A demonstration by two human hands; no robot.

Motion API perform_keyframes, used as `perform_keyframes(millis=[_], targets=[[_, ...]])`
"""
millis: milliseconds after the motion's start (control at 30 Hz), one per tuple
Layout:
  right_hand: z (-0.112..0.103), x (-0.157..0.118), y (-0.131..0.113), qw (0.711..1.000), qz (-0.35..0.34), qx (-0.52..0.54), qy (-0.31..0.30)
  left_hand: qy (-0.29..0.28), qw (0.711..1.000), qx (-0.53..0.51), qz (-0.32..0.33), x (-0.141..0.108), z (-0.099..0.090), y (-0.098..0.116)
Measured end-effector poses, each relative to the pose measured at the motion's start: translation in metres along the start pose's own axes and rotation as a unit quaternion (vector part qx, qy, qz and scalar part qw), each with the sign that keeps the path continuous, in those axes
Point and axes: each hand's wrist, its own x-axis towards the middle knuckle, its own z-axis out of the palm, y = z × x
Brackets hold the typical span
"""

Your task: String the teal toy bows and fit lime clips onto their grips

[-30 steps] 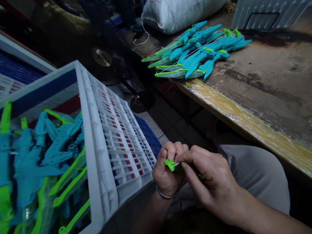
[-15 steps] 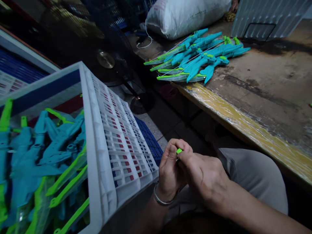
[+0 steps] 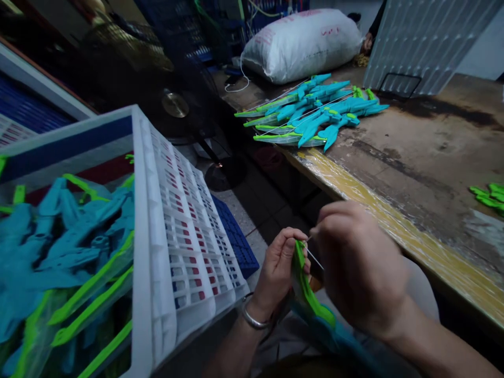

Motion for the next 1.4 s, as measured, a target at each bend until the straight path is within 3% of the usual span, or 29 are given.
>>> perform_keyframes(millis=[100,233,367,433,500,567,667,733,833,900,967,1067,1133,1200,1300,1400], targets=[[-0.01,0.015,0.005,0.995,0.083,0.027,0.053,-0.053,0.997,-0.047,0.017,0.003,0.003,0.0],[0.001,0.0,0.026,0.98,0.183,0.076,0.004,-0.104,0.99,-0.087,0.025,0.002,0.005,0.002],[0.004,-0.026,0.031,0.975,0.194,0.101,-0.041,-0.054,0.996,-0.064,0.024,0.001,0.007,0.001],[-0.003,-0.033,0.026,0.97,0.181,0.136,-0.093,-0.032,0.997,-0.054,0.035,0.0,0.008,-0.001],[-0.008,-0.037,0.021,0.956,0.189,0.172,-0.147,-0.032,0.997,-0.042,0.05,-0.001,0.009,-0.004],[-0.008,-0.039,0.019,0.938,0.228,0.207,-0.157,-0.041,0.997,-0.028,0.063,-0.002,0.01,-0.005],[-0.001,-0.041,0.021,0.884,0.339,0.309,-0.092,-0.048,0.995,-0.013,0.082,-0.002,0.01,-0.005],[0.006,-0.042,0.025,0.816,0.413,0.399,-0.071,-0.059,0.995,-0.019,0.077,-0.003,0.01,-0.005],[0.015,-0.045,0.028,0.722,0.48,0.491,-0.087,-0.071,0.995,-0.034,0.056,-0.004,0.01,-0.004],[0.019,-0.047,0.028,0.692,0.502,0.512,-0.088,-0.071,0.995,-0.037,0.058,-0.005,0.01,-0.004],[0.021,-0.049,0.028,0.683,0.509,0.517,-0.081,-0.065,0.995,-0.038,0.072,-0.006,0.011,-0.004],[0.022,-0.051,0.027,0.687,0.509,0.513,-0.074,-0.048,0.995,-0.023,0.084,-0.007,0.013,-0.006],[0.019,-0.053,0.027,0.707,0.492,0.501,-0.078,-0.03,0.996,-0.01,0.082,-0.007,0.014,-0.007],[0.014,-0.053,0.027,0.764,0.441,0.462,-0.088,-0.012,0.997,0.001,0.077,-0.007,0.014,-0.009],[0.003,-0.052,0.027,0.889,0.3,0.329,-0.108,0.012,0.997,0.018,0.076,-0.006,0.014,-0.011],[-0.003,-0.047,0.027,0.952,0.166,0.226,-0.125,0.009,0.998,0.009,0.063,-0.005,0.014,-0.01]])
